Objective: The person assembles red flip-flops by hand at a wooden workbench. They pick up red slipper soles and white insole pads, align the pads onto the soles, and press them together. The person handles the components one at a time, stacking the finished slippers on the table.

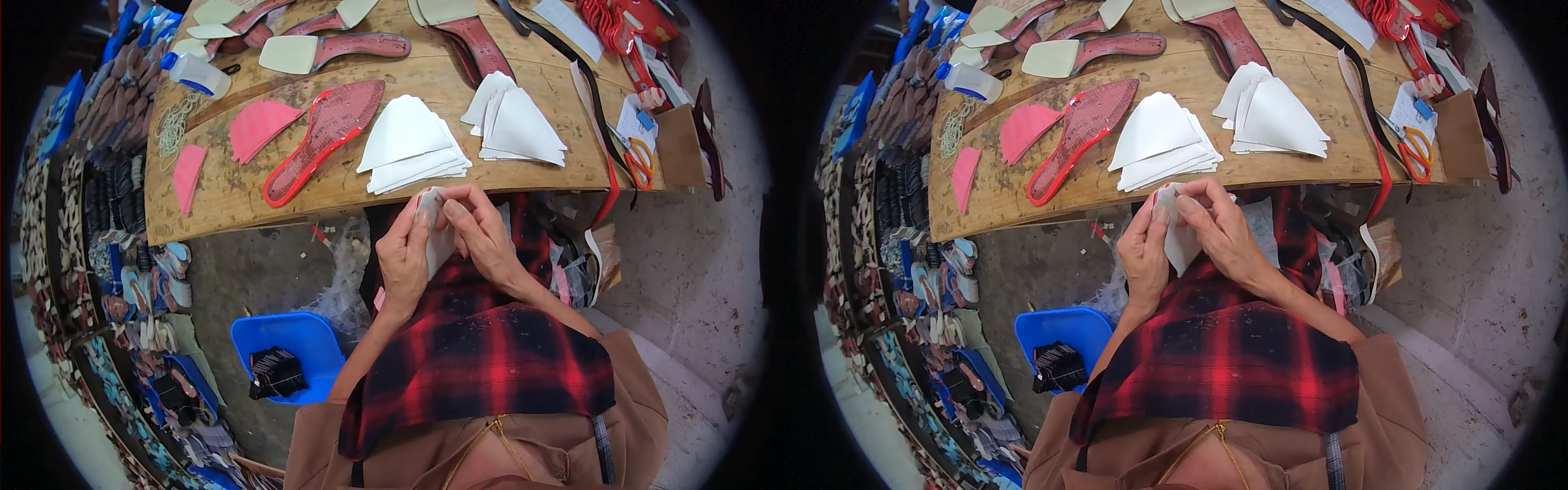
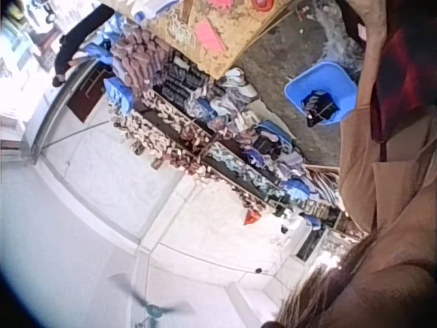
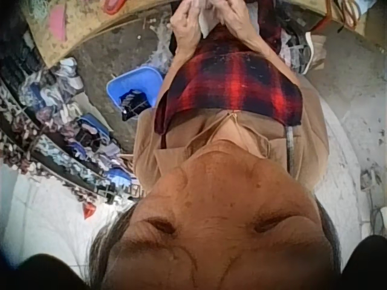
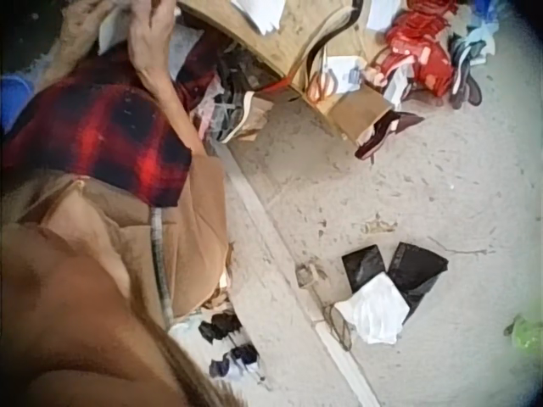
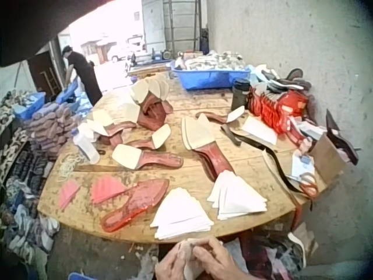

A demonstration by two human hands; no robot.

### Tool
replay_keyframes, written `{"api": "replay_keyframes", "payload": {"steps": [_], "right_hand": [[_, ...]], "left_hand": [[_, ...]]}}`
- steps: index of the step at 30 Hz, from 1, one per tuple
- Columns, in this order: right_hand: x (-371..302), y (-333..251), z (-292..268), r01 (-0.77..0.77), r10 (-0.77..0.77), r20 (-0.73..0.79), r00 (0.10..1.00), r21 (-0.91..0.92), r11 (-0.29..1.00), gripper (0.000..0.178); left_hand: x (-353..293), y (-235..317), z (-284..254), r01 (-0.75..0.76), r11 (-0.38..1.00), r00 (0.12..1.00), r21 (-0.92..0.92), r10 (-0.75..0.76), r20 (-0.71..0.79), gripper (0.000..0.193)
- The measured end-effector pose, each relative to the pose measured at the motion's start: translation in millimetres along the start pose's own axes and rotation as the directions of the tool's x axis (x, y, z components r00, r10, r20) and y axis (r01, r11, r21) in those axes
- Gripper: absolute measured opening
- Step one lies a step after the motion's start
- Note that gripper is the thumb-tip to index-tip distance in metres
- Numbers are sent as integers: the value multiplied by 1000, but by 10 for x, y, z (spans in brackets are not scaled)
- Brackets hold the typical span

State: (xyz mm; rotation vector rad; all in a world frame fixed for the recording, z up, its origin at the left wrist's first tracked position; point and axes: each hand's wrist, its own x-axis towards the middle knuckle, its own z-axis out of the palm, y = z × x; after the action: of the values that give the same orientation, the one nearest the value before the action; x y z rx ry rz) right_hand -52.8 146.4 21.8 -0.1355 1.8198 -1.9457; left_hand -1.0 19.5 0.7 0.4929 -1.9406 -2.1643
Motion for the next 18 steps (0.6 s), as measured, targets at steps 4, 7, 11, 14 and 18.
{"api": "replay_keyframes", "payload": {"steps": [4,7,11,14,18], "right_hand": [[40,-152,-1,-51,50,-6,999,-137,989,25],[53,-156,-8,-3,2,-5,1000,-254,967,22],[67,-159,-40,31,-32,6,999,-463,886,19],[83,-70,-71,251,-289,28,957,-579,776,16],[63,-58,-99,159,-177,-1,984,-434,887,15]], "left_hand": [[13,4,-43,-131,965,991,228,123,48,32],[33,3,-70,-248,906,969,344,226,102,31],[10,0,-75,-297,825,955,481,254,155,29],[13,-36,-70,-332,804,943,493,280,179,28],[18,-88,-72,156,971,982,-183,-132,139,31]]}}
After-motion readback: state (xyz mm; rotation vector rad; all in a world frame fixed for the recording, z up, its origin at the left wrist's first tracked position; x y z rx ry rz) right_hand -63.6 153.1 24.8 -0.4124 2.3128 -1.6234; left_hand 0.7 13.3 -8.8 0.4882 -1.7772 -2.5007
